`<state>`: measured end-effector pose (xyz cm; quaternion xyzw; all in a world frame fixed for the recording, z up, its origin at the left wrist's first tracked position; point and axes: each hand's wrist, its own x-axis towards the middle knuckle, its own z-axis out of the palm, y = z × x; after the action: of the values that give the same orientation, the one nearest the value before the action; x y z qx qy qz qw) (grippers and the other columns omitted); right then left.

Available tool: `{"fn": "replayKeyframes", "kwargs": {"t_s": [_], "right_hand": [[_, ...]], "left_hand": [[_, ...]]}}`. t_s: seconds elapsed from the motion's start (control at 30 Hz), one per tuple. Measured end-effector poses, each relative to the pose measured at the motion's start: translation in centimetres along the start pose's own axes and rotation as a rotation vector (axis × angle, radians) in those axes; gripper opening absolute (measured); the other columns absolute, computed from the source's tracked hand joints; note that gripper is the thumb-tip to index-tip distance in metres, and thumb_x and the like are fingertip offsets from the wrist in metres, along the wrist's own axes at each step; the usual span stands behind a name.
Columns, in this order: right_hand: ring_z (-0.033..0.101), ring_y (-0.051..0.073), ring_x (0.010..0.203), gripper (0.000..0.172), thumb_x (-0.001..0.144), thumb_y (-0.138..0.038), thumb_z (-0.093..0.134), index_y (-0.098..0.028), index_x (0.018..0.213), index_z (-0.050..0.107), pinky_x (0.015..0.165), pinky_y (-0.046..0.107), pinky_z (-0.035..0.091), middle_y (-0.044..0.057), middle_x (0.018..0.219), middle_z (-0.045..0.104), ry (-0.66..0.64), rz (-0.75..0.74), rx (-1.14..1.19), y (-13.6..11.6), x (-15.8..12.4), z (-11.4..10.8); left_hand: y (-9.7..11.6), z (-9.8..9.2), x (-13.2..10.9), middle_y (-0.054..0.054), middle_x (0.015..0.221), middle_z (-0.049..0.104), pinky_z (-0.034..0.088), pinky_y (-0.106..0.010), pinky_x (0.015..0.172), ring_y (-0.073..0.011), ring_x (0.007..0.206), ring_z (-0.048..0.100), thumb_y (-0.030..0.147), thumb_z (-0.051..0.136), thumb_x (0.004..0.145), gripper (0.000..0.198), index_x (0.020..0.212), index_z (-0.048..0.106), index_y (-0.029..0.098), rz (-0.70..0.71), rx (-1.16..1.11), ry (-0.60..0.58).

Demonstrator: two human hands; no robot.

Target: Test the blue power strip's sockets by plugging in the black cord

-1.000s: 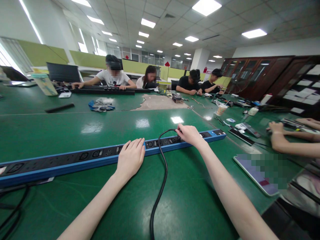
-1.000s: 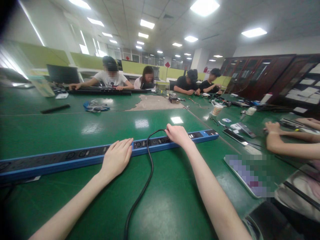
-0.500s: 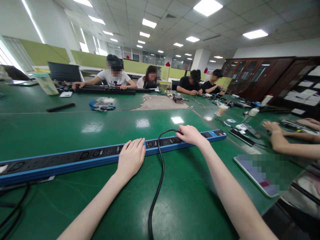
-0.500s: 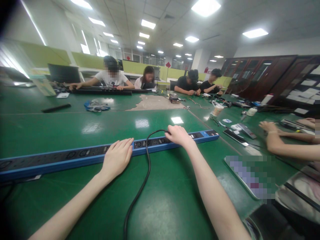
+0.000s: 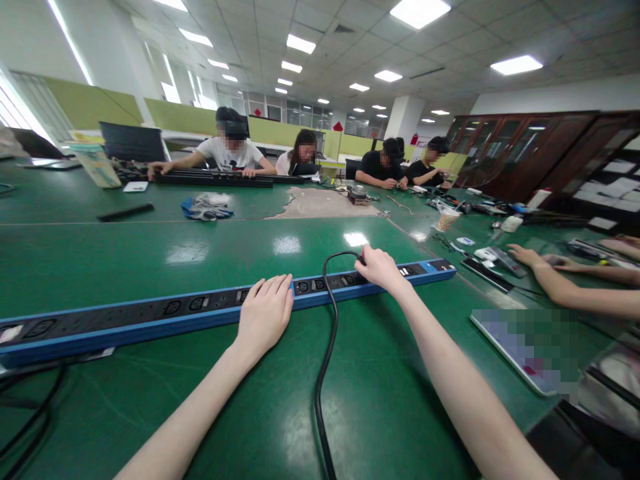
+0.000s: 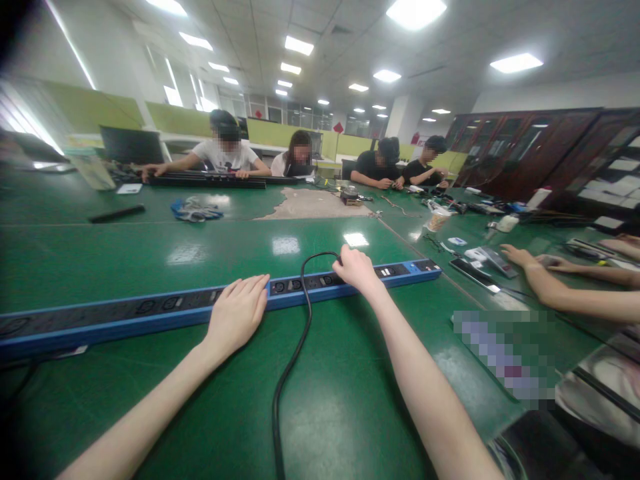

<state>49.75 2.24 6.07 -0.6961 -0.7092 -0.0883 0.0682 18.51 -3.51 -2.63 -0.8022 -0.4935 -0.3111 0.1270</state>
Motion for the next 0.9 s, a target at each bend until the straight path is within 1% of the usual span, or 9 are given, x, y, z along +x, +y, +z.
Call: {"fn": "replayKeyframes", "kwargs": {"t_s": [0.1, 0.2, 0.27, 0.3, 0.4, 0.47, 0.6, 0.77, 0.9], "right_hand": [[0.073, 0.028, 0.095, 0.03, 0.1, -0.043, 0.058, -0.018, 0.116, 0.064, 0.079, 0.031, 0.047, 0.014, 0.103, 0.077, -0.03, -0.013, 0.09, 0.8, 0.6, 0.0], [0.073, 0.023, 0.084, 0.038, 0.099, -0.053, 0.06, -0.019, 0.114, 0.066, 0.075, 0.029, 0.048, 0.01, 0.095, 0.078, -0.143, -0.047, 0.225, 2.1, 0.8, -0.7], [0.073, 0.023, 0.078, 0.043, 0.098, -0.06, 0.059, -0.02, 0.111, 0.068, 0.074, 0.03, 0.05, 0.009, 0.09, 0.078, -0.227, -0.039, 0.236, 2.5, 0.7, -1.3], [0.073, 0.024, 0.08, 0.045, 0.098, -0.062, 0.058, -0.02, 0.108, 0.07, 0.075, 0.031, 0.051, 0.009, 0.09, 0.078, -0.244, -0.031, 0.193, 2.5, 0.6, -1.6], [0.075, 0.032, 0.095, 0.047, 0.1, -0.061, 0.051, -0.02, 0.098, 0.076, 0.082, 0.039, 0.053, 0.015, 0.101, 0.079, -0.211, -0.025, -0.017, 1.7, 0.3, -2.2], [0.075, 0.035, 0.102, 0.049, 0.102, -0.055, 0.047, -0.018, 0.102, 0.078, 0.086, 0.042, 0.053, 0.019, 0.108, 0.079, -0.197, -0.03, -0.094, 0.8, 0.2, -2.2], [0.074, 0.037, 0.107, 0.053, 0.103, -0.05, 0.042, -0.013, 0.112, 0.079, 0.089, 0.045, 0.054, 0.024, 0.114, 0.077, -0.195, -0.006, -0.106, -0.3, 0.2, -1.8], [0.074, 0.036, 0.108, 0.052, 0.104, -0.052, 0.041, -0.015, 0.111, 0.078, 0.09, 0.045, 0.054, 0.022, 0.114, 0.077, -0.19, -0.004, -0.087, -0.1, -0.2, -1.7], [0.073, 0.035, 0.11, 0.05, 0.104, -0.053, 0.042, -0.017, 0.112, 0.077, 0.093, 0.043, 0.053, 0.021, 0.116, 0.077, -0.212, 0.01, -0.086, -0.2, -0.2, -1.7]], "left_hand": [[0.0, 0.0, 0.0, -0.013, 0.149, 0.067, 0.037, -0.05, 0.124, -0.0289, 0.138, 0.062, 0.032, 0.038, 0.11, 0.049, 0.149, 0.063, 0.017, 0.0, 0.01, -0.001], [0.0, 0.1, 0.0, -0.013, 0.148, 0.067, 0.037, -0.05, 0.123, -0.0292, 0.137, 0.062, 0.032, 0.04, 0.11, 0.048, 0.149, 0.063, 0.018, -0.005, 0.009, 0.008], [0.0, 0.2, 0.0, -0.013, 0.148, 0.067, 0.038, -0.05, 0.123, -0.0294, 0.137, 0.063, 0.032, 0.039, 0.11, 0.048, 0.149, 0.063, 0.018, -0.002, 0.015, 0.011], [-0.1, 0.2, 0.0, -0.013, 0.148, 0.067, 0.038, -0.051, 0.123, -0.0294, 0.137, 0.063, 0.032, 0.039, 0.11, 0.048, 0.149, 0.063, 0.018, 0.002, 0.018, 0.013], [-0.1, 0.2, 0.0, -0.013, 0.147, 0.068, 0.039, -0.052, 0.122, -0.0296, 0.136, 0.063, 0.032, 0.039, 0.11, 0.048, 0.149, 0.063, 0.018, 0.009, 0.019, 0.016], [-0.1, 0.2, 0.0, -0.014, 0.147, 0.068, 0.039, -0.052, 0.123, -0.0298, 0.136, 0.063, 0.032, 0.04, 0.11, 0.048, 0.149, 0.064, 0.017, 0.005, 0.013, 0.017], [0.1, 0.1, 0.0, -0.014, 0.146, 0.068, 0.039, -0.051, 0.122, -0.0296, 0.135, 0.064, 0.031, 0.041, 0.109, 0.048, 0.148, 0.064, 0.017, -0.006, 0.008, 0.021], [0.2, 0.1, 0.0, -0.014, 0.145, 0.069, 0.041, -0.052, 0.121, -0.0303, 0.135, 0.064, 0.031, 0.04, 0.109, 0.048, 0.148, 0.064, 0.017, -0.004, 0.016, 0.036], [0.2, 0.2, 0.0, -0.015, 0.146, 0.069, 0.041, -0.053, 0.121, -0.0307, 0.135, 0.065, 0.031, 0.04, 0.109, 0.048, 0.148, 0.065, 0.017, -0.005, 0.011, 0.044]]}}
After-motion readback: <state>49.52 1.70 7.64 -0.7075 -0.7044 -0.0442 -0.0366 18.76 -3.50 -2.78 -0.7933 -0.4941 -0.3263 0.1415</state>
